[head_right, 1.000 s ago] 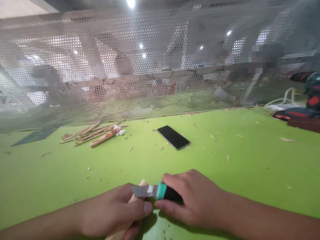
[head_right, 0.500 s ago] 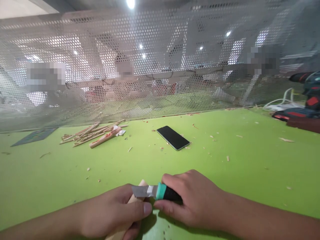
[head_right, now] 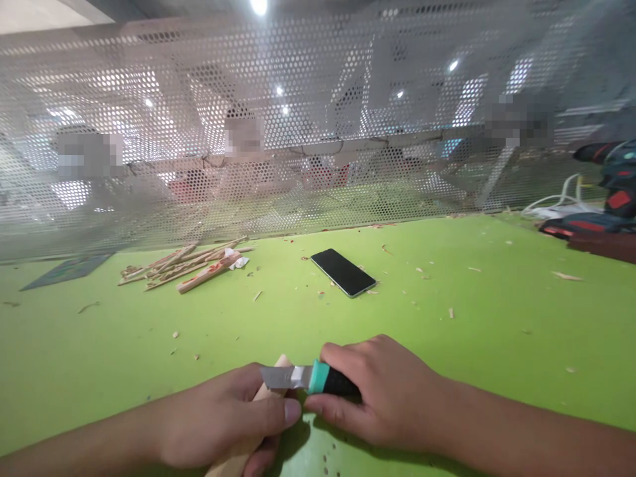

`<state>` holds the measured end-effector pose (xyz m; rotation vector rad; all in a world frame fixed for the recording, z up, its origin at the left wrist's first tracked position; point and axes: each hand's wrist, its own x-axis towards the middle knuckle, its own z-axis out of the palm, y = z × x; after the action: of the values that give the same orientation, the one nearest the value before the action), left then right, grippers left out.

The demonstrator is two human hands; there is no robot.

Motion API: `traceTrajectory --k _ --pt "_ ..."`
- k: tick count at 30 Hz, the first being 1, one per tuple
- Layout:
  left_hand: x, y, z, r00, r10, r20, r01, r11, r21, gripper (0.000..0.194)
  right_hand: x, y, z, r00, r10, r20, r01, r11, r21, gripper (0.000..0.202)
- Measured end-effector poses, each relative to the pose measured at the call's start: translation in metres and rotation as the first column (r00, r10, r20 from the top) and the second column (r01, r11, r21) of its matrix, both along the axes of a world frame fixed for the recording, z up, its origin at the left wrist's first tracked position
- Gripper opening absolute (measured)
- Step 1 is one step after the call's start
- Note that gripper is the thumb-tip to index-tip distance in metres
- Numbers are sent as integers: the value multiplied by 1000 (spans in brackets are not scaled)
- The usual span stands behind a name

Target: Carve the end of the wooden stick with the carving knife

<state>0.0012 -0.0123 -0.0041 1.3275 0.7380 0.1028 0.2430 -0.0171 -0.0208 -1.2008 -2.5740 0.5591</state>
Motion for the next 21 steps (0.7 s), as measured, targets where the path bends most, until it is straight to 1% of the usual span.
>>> traceTrajectory --k 7,14,18,21 --pt "-1 -1 -3 999 24 39 -23 999 -31 36 0 0 0 1000 3 -6 -3 1000 6 44" --pt "-2 -2 -6 998 47 33 -45 997 -62 39 -3 1 2 1000 -18 -6 18 999 35 49" --pt "0 -2 -7 997 68 25 -66 994 -83 39 -4 -1 2 1000 -20 9 19 998 52 47" --pt "0 -3 -6 996 83 12 -82 994 -70 40 -5 -1 3 998 -58 9 58 996 63 49"
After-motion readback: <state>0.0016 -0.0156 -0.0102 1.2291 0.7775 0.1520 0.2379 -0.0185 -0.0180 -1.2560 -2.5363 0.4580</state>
